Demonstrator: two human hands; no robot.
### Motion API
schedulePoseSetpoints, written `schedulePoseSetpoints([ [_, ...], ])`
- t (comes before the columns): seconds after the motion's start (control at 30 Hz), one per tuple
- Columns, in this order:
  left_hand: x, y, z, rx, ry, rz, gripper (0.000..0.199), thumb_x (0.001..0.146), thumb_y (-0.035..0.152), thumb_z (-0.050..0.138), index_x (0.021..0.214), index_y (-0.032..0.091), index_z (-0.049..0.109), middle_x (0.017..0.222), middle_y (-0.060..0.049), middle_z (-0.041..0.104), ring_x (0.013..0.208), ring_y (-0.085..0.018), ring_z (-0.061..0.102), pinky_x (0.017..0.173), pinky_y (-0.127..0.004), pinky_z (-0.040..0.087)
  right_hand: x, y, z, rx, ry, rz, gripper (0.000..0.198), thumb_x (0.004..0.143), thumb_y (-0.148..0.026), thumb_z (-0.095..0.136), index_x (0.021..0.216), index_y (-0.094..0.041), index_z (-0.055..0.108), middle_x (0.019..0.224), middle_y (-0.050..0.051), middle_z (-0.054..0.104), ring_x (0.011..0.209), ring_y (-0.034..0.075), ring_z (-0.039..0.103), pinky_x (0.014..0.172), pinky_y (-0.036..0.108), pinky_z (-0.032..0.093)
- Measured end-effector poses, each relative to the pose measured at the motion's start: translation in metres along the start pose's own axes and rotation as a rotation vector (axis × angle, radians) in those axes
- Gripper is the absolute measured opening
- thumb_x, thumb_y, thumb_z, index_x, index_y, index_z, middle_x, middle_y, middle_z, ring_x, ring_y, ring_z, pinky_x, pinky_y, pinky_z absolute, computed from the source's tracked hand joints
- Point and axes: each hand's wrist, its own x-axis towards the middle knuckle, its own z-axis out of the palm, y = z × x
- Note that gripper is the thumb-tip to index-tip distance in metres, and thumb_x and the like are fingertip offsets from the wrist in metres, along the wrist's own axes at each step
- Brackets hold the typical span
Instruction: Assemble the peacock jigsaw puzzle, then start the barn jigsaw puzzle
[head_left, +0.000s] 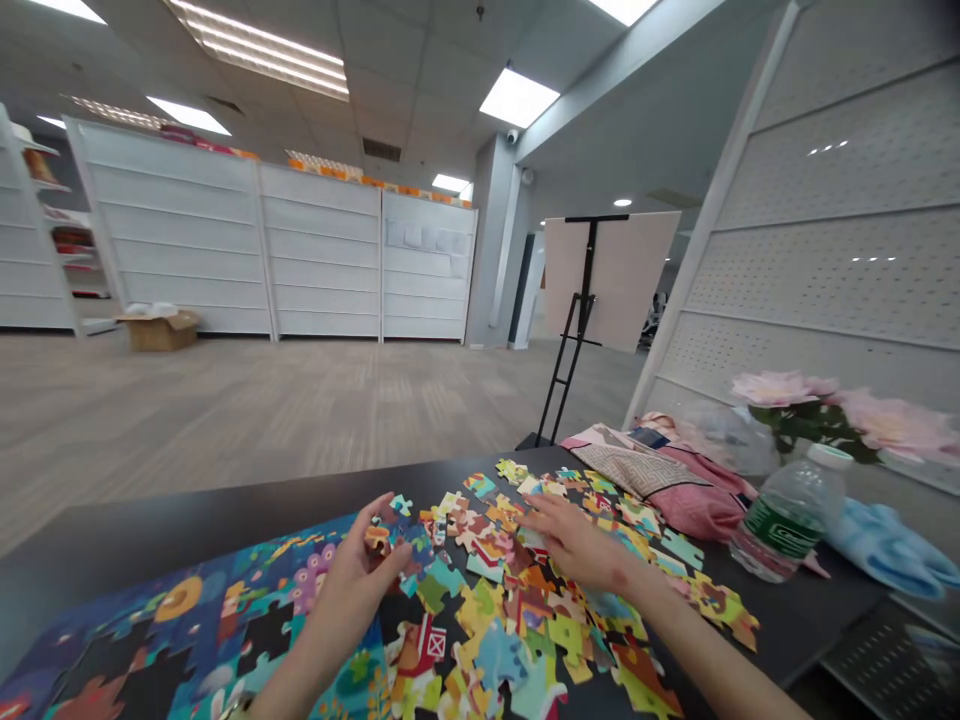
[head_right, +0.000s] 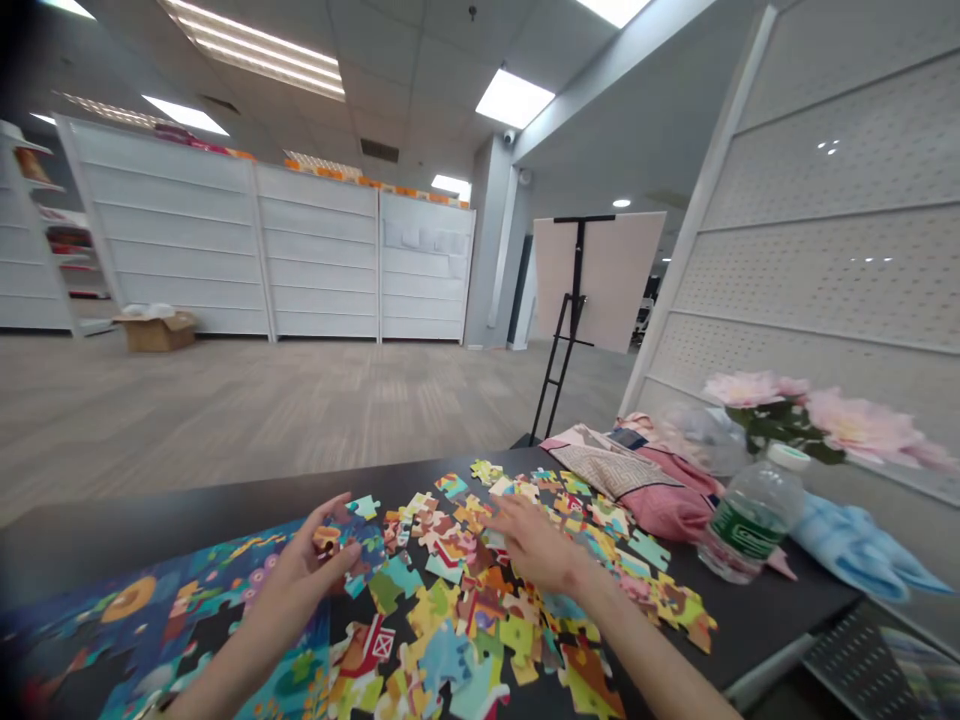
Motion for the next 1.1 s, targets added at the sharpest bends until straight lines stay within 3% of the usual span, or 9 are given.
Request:
schedulePoseSetpoints([
  [0.1, 0.001, -0.002, -0.001, -0.007, 0.016, -0.003, 0.087, 0.071, 0.048, 0.084, 0.143, 0.023, 0.044, 0.082, 0.003, 0.063, 0.063, -0.016, 0.062, 0.06, -0.026, 0.054, -0.013, -0.018, 0.004, 0.08, -0.082, -0.072, 0.066, 0.085, -0.009, 0.044, 0.141, -0.041, 0.056, 0.161, -0.003, 0.04, 0.15, 0.027, 0.029, 0.12, 0.052, 0.027],
  [0.17, 0.002, -0.002, -0.002, -0.018, 0.016, 0.005, 0.087, 0.07, 0.047, 0.084, 0.143, 0.023, 0.044, 0.083, 0.002, 0.064, 0.067, -0.017, 0.063, 0.067, -0.029, 0.056, -0.02, -0.017, 0.007, 0.074, -0.085, -0.016, 0.065, 0.084, -0.01, 0.044, 0.139, -0.041, 0.059, 0.161, -0.003, 0.039, 0.151, 0.029, 0.027, 0.12, 0.056, 0.025],
  [0.4, -0.003, 0.006, 0.002, 0.004, 0.036, 0.016, 0.082, 0.071, 0.048, 0.083, 0.141, 0.023, 0.047, 0.083, 0.002, 0.066, 0.063, -0.017, 0.063, 0.061, -0.027, 0.054, -0.038, 0.023, 0.014, -0.005, 0.04, 0.171, 0.051, 0.08, -0.01, 0.045, 0.119, -0.029, 0.073, 0.154, 0.004, 0.05, 0.146, 0.033, 0.034, 0.118, 0.056, 0.027],
  [0.53, -0.001, 0.004, 0.001, 0.02, 0.053, 0.013, 0.084, 0.069, 0.051, 0.083, 0.139, 0.023, 0.047, 0.082, 0.004, 0.061, 0.062, -0.016, 0.062, 0.059, -0.026, 0.052, -0.048, 0.031, 0.016, 0.076, 0.105, 0.174, 0.042, 0.078, -0.007, 0.041, 0.101, -0.021, 0.072, 0.117, 0.009, 0.071, 0.115, 0.026, 0.061, 0.102, 0.043, 0.045],
  [0.63, 0.003, 0.003, -0.003, 0.009, 0.034, 0.007, 0.086, 0.068, 0.051, 0.083, 0.14, 0.023, 0.046, 0.084, 0.004, 0.059, 0.064, -0.015, 0.061, 0.067, -0.03, 0.057, -0.05, 0.034, 0.017, 0.086, 0.131, 0.2, 0.037, 0.078, -0.006, 0.038, 0.094, -0.02, 0.069, 0.093, 0.008, 0.072, 0.092, 0.024, 0.065, 0.088, 0.039, 0.051],
  [0.73, 0.006, 0.002, -0.006, 0.003, 0.045, 0.001, 0.088, 0.068, 0.052, 0.084, 0.141, 0.024, 0.044, 0.078, 0.006, 0.056, 0.064, -0.015, 0.06, 0.065, -0.029, 0.056, -0.045, 0.038, 0.02, 0.101, 0.161, 0.228, 0.044, 0.086, -0.011, 0.035, 0.117, -0.018, 0.066, 0.117, 0.012, 0.07, 0.113, 0.026, 0.062, 0.102, 0.044, 0.046],
  [0.83, 0.007, 0.0, -0.008, 0.0, 0.05, -0.007, 0.089, 0.067, 0.053, 0.085, 0.141, 0.025, 0.044, 0.079, 0.005, 0.058, 0.065, -0.016, 0.062, 0.063, -0.027, 0.055, -0.036, 0.038, 0.023, 0.122, 0.139, 0.236, 0.05, 0.096, -0.029, 0.039, 0.142, -0.019, 0.054, 0.149, 0.014, 0.054, 0.139, 0.03, 0.046, 0.117, 0.052, 0.033],
  [0.93, 0.008, -0.003, -0.01, 0.004, 0.075, 0.005, 0.089, 0.067, 0.054, 0.085, 0.141, 0.026, 0.045, 0.081, 0.004, 0.06, 0.067, -0.018, 0.065, 0.06, -0.026, 0.054, -0.023, 0.036, 0.022, 0.151, 0.081, 0.212, 0.049, 0.099, -0.043, 0.04, 0.142, -0.025, 0.057, 0.153, 0.009, 0.051, 0.144, 0.03, 0.041, 0.119, 0.052, 0.03],
  [1.1, 0.008, -0.004, -0.006, -0.018, 0.128, -0.03, 0.096, 0.057, 0.056, 0.09, 0.139, 0.026, 0.049, 0.078, 0.003, 0.063, 0.066, -0.021, 0.066, 0.063, -0.031, 0.059, 0.006, 0.038, 0.019, 0.16, 0.092, 0.242, 0.05, 0.099, -0.041, 0.04, 0.142, -0.021, 0.056, 0.158, 0.011, 0.043, 0.148, 0.032, 0.033, 0.12, 0.056, 0.026],
])
